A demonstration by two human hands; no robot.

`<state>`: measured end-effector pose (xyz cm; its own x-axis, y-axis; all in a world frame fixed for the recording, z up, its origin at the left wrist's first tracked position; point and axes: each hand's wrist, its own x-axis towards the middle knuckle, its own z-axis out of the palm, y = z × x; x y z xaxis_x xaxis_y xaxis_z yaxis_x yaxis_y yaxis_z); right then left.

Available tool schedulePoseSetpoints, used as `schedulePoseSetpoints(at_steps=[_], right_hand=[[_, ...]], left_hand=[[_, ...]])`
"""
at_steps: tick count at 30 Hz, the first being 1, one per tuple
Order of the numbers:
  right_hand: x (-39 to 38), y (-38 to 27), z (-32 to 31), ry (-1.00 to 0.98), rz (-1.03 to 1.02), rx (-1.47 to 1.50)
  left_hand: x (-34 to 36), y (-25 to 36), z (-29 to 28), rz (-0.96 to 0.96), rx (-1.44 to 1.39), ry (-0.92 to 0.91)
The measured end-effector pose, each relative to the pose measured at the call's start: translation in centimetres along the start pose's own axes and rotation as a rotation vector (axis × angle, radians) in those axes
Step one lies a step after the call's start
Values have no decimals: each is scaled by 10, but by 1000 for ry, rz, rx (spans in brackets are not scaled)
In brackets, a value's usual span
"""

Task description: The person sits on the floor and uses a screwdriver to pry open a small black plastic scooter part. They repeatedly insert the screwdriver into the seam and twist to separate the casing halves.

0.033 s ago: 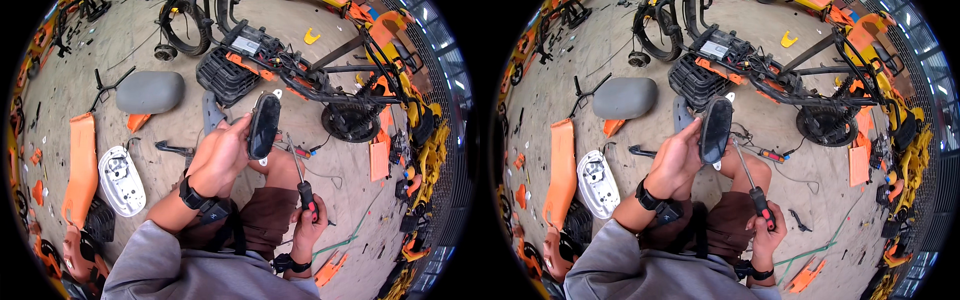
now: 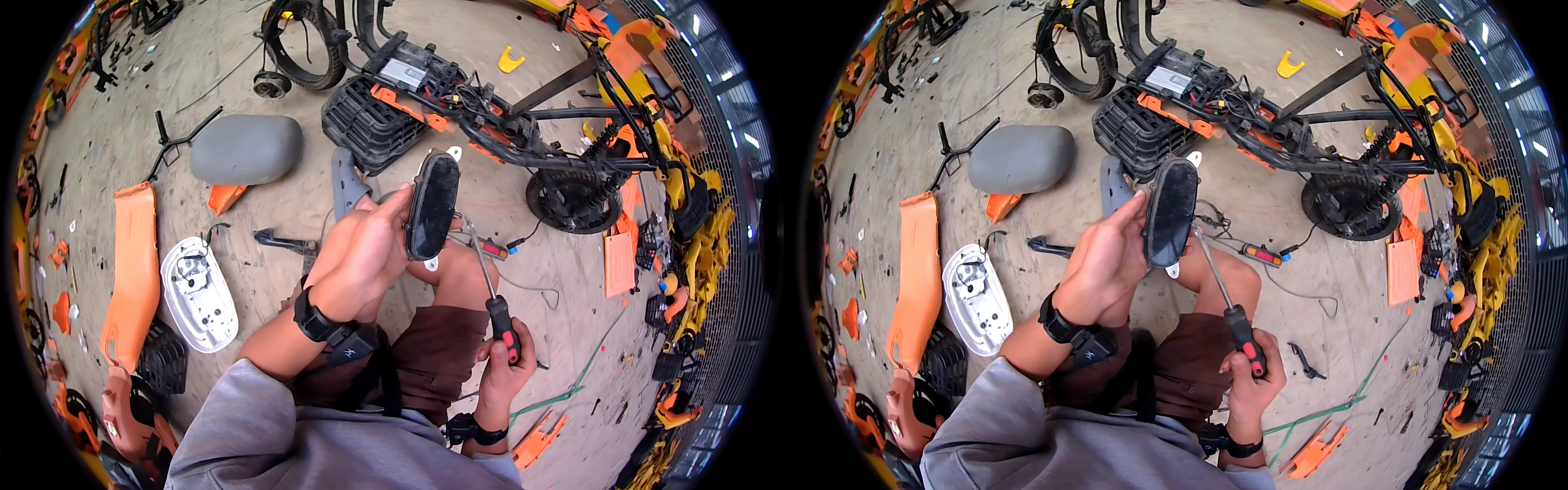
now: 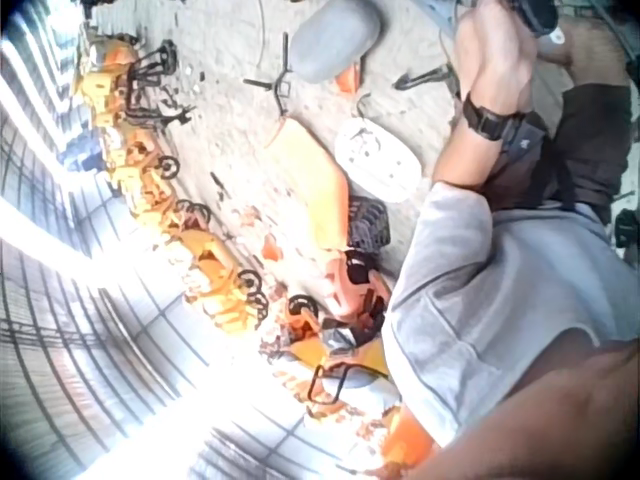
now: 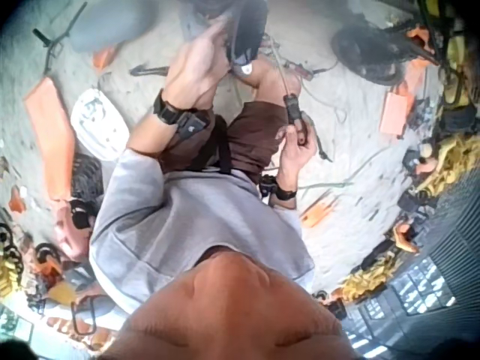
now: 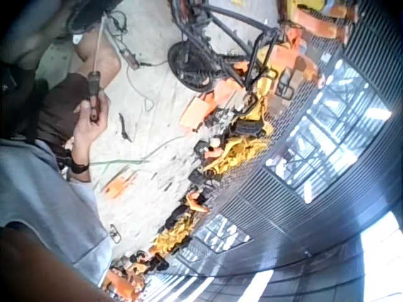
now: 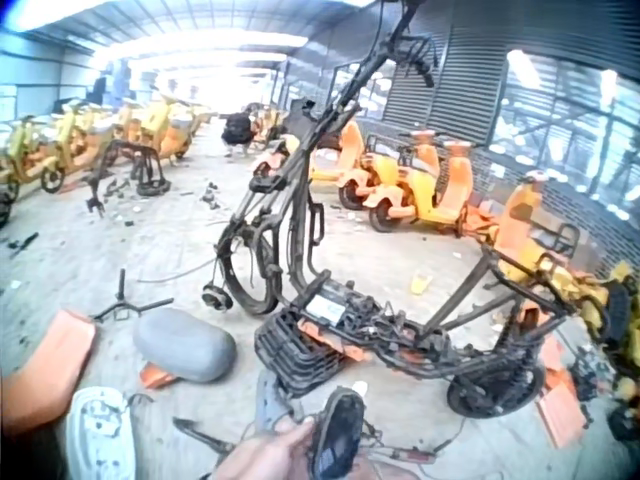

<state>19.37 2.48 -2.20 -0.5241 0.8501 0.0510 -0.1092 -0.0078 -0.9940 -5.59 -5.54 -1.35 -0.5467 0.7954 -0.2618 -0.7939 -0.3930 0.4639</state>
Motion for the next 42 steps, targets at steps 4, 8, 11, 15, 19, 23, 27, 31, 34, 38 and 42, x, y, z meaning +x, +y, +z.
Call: schedulePoseSetpoints(at_steps=[4,8,11,15,19,23,27,31,34,38,42], right_hand=[[2,-7,10,-59,-253,-353],[2,-5,17,-68,-465,-590],[-2,-3,23,-28,-503,-638],[-4,1,24,-13,-554,-678],[-5,2,23,-4,-614,-734],[-7,0,26,1,-638,-748],[-8,1,26,23,-652,-751],[-9,-2,27,8,-641,-793],[-9,0,26,7,-652,-795],[-9,-1,28,0,-651,-798],[-8,-2,28,-11,-658,-797]], left_hand=[[0,1,3,28,-31,2],[-1,1,10,30,-12,41],[-2,2,13,25,5,52],[0,1,8,21,17,36],[0,-1,10,28,14,49],[7,-8,-4,80,15,5],[12,-14,-19,107,31,-12],[10,-12,-13,121,18,-45],[9,-11,-10,126,53,-29],[7,-8,-7,78,26,41],[1,-4,6,65,38,77]])
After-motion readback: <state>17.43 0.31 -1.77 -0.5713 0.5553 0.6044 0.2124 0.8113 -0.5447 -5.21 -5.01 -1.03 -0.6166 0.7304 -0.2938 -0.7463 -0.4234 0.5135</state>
